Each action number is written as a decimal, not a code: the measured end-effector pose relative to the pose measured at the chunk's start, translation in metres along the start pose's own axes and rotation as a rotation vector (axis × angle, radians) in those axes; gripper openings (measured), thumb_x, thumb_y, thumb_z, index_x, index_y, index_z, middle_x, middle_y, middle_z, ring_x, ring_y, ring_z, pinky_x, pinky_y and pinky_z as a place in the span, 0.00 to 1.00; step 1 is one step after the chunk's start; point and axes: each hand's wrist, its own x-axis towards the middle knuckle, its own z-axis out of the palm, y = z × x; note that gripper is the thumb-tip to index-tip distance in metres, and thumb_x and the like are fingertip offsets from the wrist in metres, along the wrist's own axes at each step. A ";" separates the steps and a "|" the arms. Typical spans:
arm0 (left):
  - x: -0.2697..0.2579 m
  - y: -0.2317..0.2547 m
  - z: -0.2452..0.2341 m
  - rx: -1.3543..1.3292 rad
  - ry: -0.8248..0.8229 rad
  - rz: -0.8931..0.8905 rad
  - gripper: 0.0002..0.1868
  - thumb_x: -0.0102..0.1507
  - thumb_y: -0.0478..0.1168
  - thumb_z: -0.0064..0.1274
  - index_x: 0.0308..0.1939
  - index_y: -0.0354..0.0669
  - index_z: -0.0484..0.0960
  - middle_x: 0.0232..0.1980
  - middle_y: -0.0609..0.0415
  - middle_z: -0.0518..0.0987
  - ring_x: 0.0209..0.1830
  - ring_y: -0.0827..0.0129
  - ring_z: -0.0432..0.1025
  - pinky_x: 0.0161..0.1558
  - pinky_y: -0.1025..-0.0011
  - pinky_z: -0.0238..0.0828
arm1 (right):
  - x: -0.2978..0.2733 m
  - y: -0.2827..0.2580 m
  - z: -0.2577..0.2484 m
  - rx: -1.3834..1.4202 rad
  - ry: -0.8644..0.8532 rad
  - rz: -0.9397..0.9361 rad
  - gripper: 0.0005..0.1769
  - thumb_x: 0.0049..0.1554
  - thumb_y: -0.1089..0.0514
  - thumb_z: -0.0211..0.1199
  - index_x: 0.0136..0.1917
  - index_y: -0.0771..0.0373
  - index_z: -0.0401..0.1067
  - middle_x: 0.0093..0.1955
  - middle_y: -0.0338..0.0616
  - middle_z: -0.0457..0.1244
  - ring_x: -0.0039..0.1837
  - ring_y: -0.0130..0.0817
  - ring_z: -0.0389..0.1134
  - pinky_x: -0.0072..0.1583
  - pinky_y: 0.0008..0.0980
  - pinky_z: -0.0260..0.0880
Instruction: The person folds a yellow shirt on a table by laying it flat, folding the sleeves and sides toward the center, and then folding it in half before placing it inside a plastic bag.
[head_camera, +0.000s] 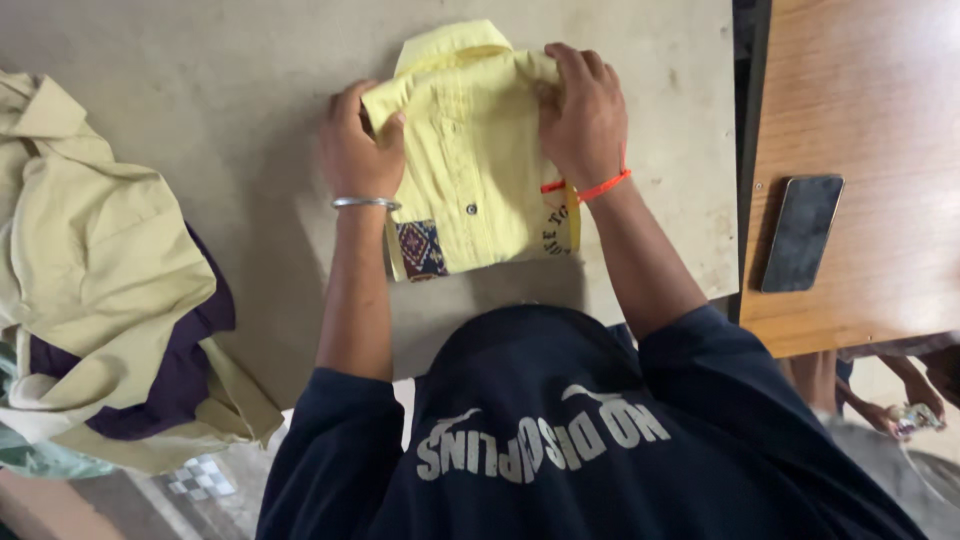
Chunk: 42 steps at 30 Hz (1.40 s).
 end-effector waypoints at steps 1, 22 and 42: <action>-0.003 0.001 0.000 0.104 0.044 0.073 0.24 0.58 0.40 0.69 0.57 0.45 0.79 0.55 0.45 0.81 0.55 0.50 0.75 0.54 0.57 0.72 | -0.001 0.001 0.000 -0.032 -0.008 -0.018 0.27 0.55 0.65 0.71 0.67 0.66 0.69 0.59 0.56 0.67 0.56 0.56 0.69 0.57 0.46 0.70; -0.011 0.074 -0.116 -0.500 -0.176 0.254 0.21 0.61 0.25 0.64 0.57 0.33 0.79 0.52 0.50 0.83 0.50 0.73 0.79 0.53 0.72 0.79 | -0.012 -0.050 -0.140 0.326 -0.004 -0.210 0.18 0.59 0.68 0.77 0.58 0.69 0.72 0.51 0.51 0.68 0.48 0.38 0.69 0.50 0.32 0.70; -0.144 -0.099 -0.080 -0.130 0.137 -0.136 0.15 0.65 0.28 0.58 0.55 0.38 0.82 0.45 0.55 0.85 0.39 0.75 0.78 0.43 0.75 0.75 | -0.066 -0.056 -0.110 0.047 -0.158 -0.721 0.27 0.65 0.40 0.63 0.68 0.61 0.73 0.70 0.50 0.63 0.72 0.48 0.64 0.72 0.49 0.64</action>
